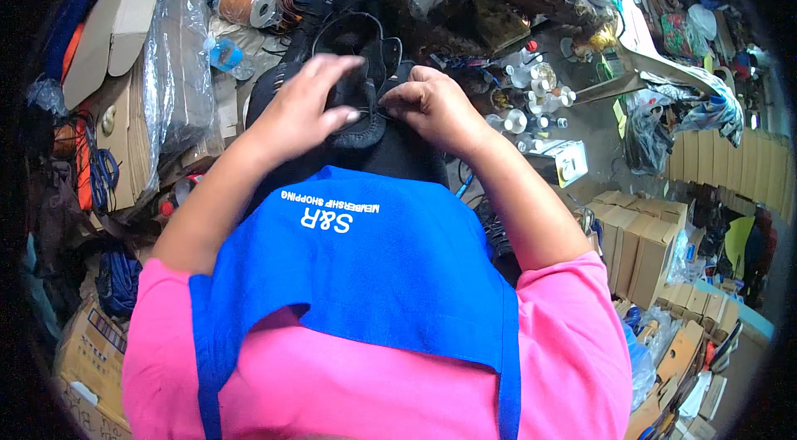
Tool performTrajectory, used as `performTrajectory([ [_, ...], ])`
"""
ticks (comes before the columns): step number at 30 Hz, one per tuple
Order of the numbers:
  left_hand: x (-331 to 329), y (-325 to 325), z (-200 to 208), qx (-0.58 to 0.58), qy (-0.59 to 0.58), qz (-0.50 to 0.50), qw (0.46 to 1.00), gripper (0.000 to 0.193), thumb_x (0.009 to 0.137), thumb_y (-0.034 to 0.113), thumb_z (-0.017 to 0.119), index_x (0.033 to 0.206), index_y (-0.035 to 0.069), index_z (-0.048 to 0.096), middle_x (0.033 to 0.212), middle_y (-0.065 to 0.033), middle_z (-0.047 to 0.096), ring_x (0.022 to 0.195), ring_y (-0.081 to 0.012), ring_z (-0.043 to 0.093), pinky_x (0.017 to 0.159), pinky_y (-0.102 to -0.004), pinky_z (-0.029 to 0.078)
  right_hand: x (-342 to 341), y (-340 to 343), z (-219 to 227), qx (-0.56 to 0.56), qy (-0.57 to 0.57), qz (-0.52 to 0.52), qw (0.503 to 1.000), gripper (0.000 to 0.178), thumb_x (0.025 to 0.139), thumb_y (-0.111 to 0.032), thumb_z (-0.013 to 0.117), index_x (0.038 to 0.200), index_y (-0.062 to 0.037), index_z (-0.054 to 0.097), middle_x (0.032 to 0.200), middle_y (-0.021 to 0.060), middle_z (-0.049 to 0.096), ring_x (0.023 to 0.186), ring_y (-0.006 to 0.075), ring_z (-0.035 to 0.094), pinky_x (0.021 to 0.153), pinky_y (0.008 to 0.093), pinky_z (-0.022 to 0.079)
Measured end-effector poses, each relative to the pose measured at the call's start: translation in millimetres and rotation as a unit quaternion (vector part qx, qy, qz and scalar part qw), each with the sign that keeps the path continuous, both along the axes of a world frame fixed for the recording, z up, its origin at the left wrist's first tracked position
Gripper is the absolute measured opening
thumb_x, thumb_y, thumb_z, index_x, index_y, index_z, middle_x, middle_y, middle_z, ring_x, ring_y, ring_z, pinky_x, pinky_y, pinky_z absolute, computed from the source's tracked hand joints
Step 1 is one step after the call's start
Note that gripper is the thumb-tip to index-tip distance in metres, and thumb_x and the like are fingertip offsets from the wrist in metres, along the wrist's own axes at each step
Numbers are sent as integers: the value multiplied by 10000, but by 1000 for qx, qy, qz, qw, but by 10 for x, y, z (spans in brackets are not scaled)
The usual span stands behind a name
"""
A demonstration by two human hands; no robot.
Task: Sewing the upper edge of a black boot by hand using a needle and thread.
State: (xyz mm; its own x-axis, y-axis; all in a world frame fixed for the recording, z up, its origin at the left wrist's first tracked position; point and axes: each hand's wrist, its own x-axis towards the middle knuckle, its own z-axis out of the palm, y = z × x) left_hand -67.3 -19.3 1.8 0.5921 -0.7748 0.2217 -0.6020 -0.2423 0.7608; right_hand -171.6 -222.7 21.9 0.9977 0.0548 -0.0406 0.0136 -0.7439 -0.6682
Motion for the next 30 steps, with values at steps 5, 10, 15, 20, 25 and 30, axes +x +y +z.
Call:
performTrajectory([
  [5, 275, 470, 177, 107, -54, 32, 992, 114, 794, 50, 605, 899, 9, 624, 874, -165, 610, 826, -320, 609, 777, -386, 485, -109, 50, -21, -40, -30, -5, 999, 251, 723, -49, 689, 953, -140, 729, 785, 101, 546, 780, 283, 567, 681, 379, 469],
  [10, 552, 659, 198, 74, -111, 98, 986, 348, 760, -107, 478, 1042, 37, 623, 1037, -185, 531, 816, -281, 592, 790, -345, 488, -312, 260, -127, -216, -83, -13, 973, 380, 721, -90, 649, 1080, -204, 701, 792, 82, 490, 831, 273, 515, 768, 407, 401],
  [15, -51, 485, 159, 54, -68, 15, 996, 243, 735, -37, 621, 931, 85, 697, 776, -74, 538, 757, -223, 570, 730, -348, 443, -362, 315, -164, -252, -104, -16, 962, 418, 733, -120, 645, 1138, -219, 676, 798, 74, 476, 853, 263, 497, 782, 390, 370],
  [20, -48, 258, -7, 40, -218, 64, 973, 146, 725, 86, 698, 860, 139, 709, 723, -30, 540, 783, -218, 548, 726, -372, 387, -265, 60, -139, -98, -4, -17, 995, 428, 722, -36, 613, 1085, -242, 704, 787, 64, 538, 816, 249, 542, 800, 387, 408],
  [25, 29, 168, -163, 26, -105, -6, 994, 252, 729, 85, 699, 935, 225, 740, 741, -10, 460, 773, -196, 494, 712, -346, 370, -35, -147, -67, 58, 81, 0, 995, 461, 721, 89, 528, 1075, -142, 713, 799, 44, 527, 801, 163, 531, 781, 280, 445],
  [30, 14, 160, -160, 41, -112, -7, 993, 246, 729, 80, 693, 923, 225, 736, 738, -8, 458, 773, -196, 493, 714, -350, 362, 85, -249, -99, 66, 111, 31, 991, 396, 731, 4, 575, 1025, -212, 730, 854, 47, 585, 875, 198, 573, 820, 311, 467],
])
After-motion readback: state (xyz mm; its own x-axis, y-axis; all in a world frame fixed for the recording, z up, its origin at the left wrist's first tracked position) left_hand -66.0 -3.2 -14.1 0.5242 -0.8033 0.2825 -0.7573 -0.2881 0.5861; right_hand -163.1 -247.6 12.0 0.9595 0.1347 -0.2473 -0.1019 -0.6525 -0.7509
